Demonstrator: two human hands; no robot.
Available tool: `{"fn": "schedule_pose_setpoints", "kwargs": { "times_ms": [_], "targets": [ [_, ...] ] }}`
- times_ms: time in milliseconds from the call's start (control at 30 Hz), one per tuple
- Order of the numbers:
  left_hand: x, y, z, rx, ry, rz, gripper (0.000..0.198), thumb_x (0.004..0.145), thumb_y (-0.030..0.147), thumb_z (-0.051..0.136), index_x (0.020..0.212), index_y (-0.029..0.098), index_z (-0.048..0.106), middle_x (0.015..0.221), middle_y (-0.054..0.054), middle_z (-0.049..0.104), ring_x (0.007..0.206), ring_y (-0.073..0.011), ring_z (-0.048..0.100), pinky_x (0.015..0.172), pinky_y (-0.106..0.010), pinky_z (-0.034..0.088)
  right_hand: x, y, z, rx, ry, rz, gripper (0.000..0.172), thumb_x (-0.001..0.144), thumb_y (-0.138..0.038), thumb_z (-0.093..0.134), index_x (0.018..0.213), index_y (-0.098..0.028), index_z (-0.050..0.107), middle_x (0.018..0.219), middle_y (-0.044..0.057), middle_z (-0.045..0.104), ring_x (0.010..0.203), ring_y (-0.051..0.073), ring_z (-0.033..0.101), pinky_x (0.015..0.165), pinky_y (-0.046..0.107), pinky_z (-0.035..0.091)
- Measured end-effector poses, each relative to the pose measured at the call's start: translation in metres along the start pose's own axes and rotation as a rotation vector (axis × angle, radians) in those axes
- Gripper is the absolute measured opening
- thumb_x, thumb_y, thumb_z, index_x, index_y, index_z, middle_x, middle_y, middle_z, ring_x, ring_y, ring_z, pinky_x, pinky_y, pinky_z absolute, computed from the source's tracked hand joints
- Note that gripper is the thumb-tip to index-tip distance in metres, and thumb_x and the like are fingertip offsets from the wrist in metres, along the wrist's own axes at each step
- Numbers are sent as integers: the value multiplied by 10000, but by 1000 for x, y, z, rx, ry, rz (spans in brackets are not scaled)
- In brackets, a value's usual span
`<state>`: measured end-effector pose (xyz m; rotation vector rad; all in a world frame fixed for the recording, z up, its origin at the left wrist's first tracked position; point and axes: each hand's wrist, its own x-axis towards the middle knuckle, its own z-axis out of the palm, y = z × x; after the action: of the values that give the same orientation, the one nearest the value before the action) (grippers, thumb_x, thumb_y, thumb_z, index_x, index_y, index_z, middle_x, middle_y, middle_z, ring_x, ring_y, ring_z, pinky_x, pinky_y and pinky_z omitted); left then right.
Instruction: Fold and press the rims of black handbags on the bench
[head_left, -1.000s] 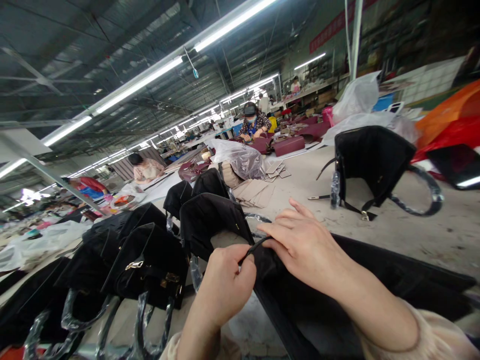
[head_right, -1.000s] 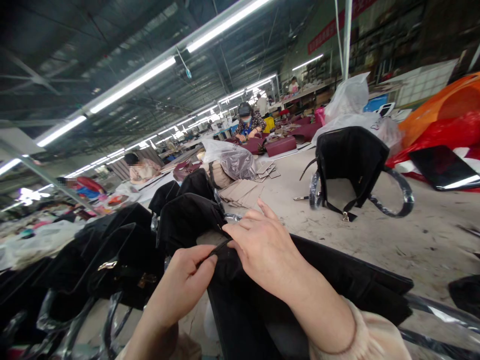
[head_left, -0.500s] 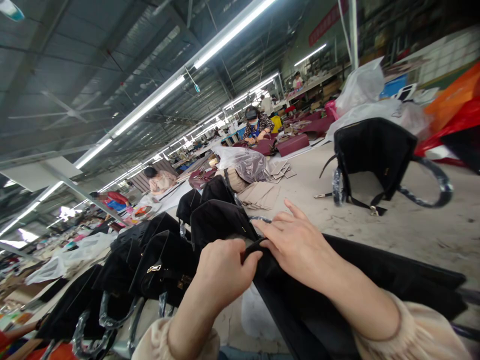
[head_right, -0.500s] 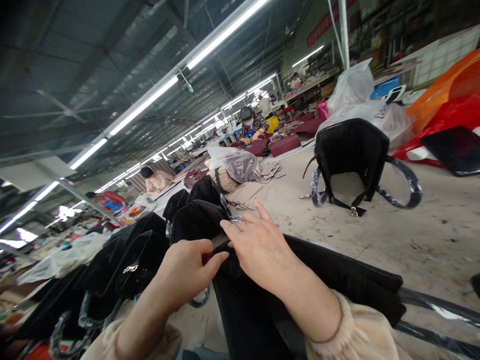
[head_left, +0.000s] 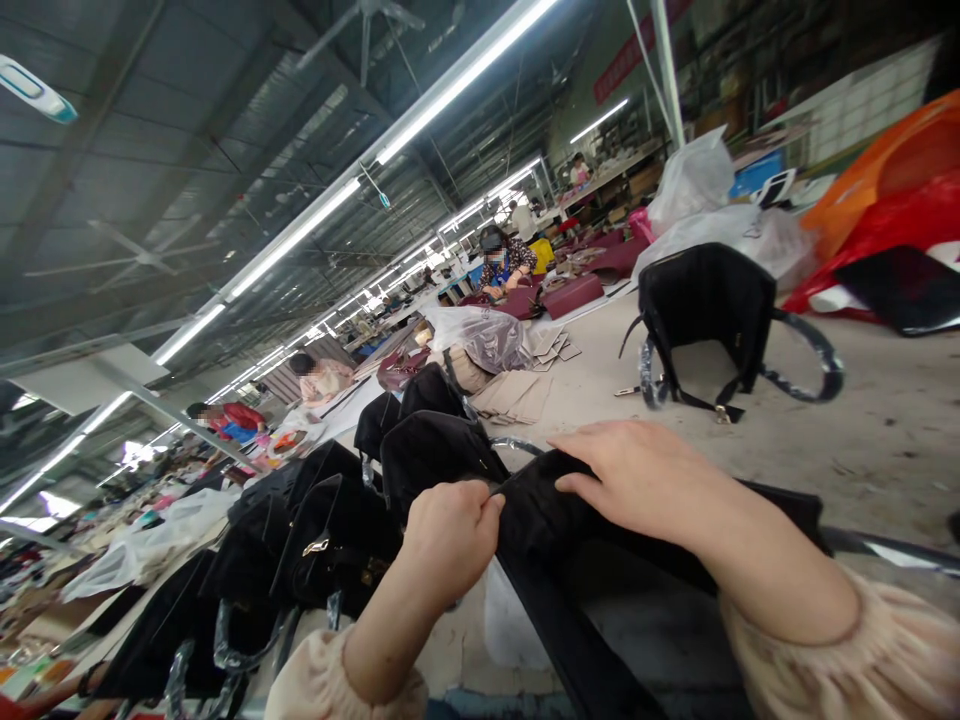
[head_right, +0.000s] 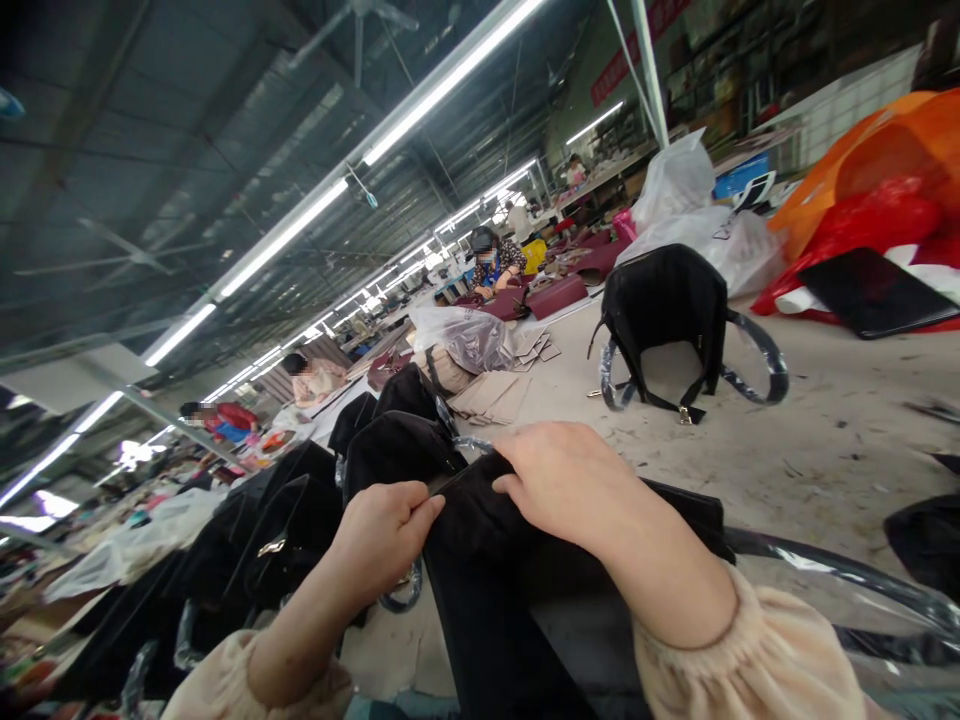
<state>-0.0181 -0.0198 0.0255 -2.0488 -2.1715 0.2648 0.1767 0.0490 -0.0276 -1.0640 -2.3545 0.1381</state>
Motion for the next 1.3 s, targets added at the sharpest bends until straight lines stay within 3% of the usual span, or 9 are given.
{"fn": "schedule_pose_setpoints", "kwargs": {
  "times_ms": [67, 133, 333, 500, 667, 767, 933, 1167, 1300],
  "targets": [
    [-1, -1, -1, -8, -5, 3, 394, 916, 355, 399, 589, 187, 540, 595, -17, 614, 609, -157, 584, 538, -277, 207, 2, -1, 3, -61, -16, 21, 148, 866, -309, 549, 899, -247, 680, 828, 39, 713, 740, 229, 654, 630, 321, 439],
    [-3, -1, -4, 12, -1, -2, 416, 925, 388, 390, 589, 191, 534, 580, -13, 604, 592, -158, 578, 534, -275, 214, 4, -4, 6, -99, 2, 36, 166, 880, -247, 517, 812, -236, 669, 767, 39, 702, 703, 215, 647, 601, 307, 416],
    [0, 9, -12, 86, 147, 82, 444, 835, 618, 493, 727, 201, 602, 730, -32, 671, 727, -203, 622, 612, -278, 316, 7, -9, 11, -92, -4, 50, 195, 883, -186, 489, 827, -225, 671, 765, 44, 700, 704, 216, 645, 598, 305, 413],
    [23, 15, -4, 93, 30, 142, 363, 910, 399, 465, 635, 196, 588, 676, -19, 667, 663, -174, 611, 565, -275, 273, 7, -16, 7, -61, -20, 39, 217, 867, -126, 470, 854, -195, 675, 790, 73, 702, 735, 228, 660, 620, 313, 435],
    [34, 10, 6, 28, 66, 170, 364, 881, 349, 496, 561, 177, 516, 589, -8, 581, 586, -141, 525, 555, -273, 233, 7, -22, 3, -51, -22, 48, 257, 834, -62, 457, 899, -170, 680, 777, 100, 705, 731, 238, 677, 590, 308, 440],
    [33, 3, 10, -132, 62, 157, 418, 877, 391, 493, 525, 172, 439, 530, 25, 461, 539, -112, 426, 544, -257, 228, 3, -22, -3, -63, -74, 116, 213, 833, -107, 512, 959, -168, 672, 786, 108, 713, 724, 258, 683, 570, 311, 447],
    [26, -9, 6, -436, -115, 72, 553, 893, 592, 339, 523, 182, 377, 509, 43, 309, 503, -99, 323, 498, -245, 212, -4, -16, -15, -53, -120, 187, 254, 828, -43, 485, 939, -166, 678, 776, 123, 716, 744, 284, 691, 579, 333, 471],
    [25, -3, -1, -144, -104, 137, 429, 858, 418, 480, 511, 184, 383, 498, 46, 324, 506, -105, 329, 527, -257, 204, -9, -19, -10, -69, -93, 157, 194, 850, -125, 514, 955, -142, 676, 781, 147, 712, 741, 284, 687, 607, 351, 497],
    [27, 2, 4, -131, -73, 100, 409, 863, 388, 470, 515, 185, 402, 526, 36, 373, 532, -117, 369, 552, -262, 226, -20, -7, -25, -109, -163, 236, 196, 822, -216, 572, 965, -166, 696, 803, 156, 709, 744, 285, 677, 587, 339, 480]
  ]
}}
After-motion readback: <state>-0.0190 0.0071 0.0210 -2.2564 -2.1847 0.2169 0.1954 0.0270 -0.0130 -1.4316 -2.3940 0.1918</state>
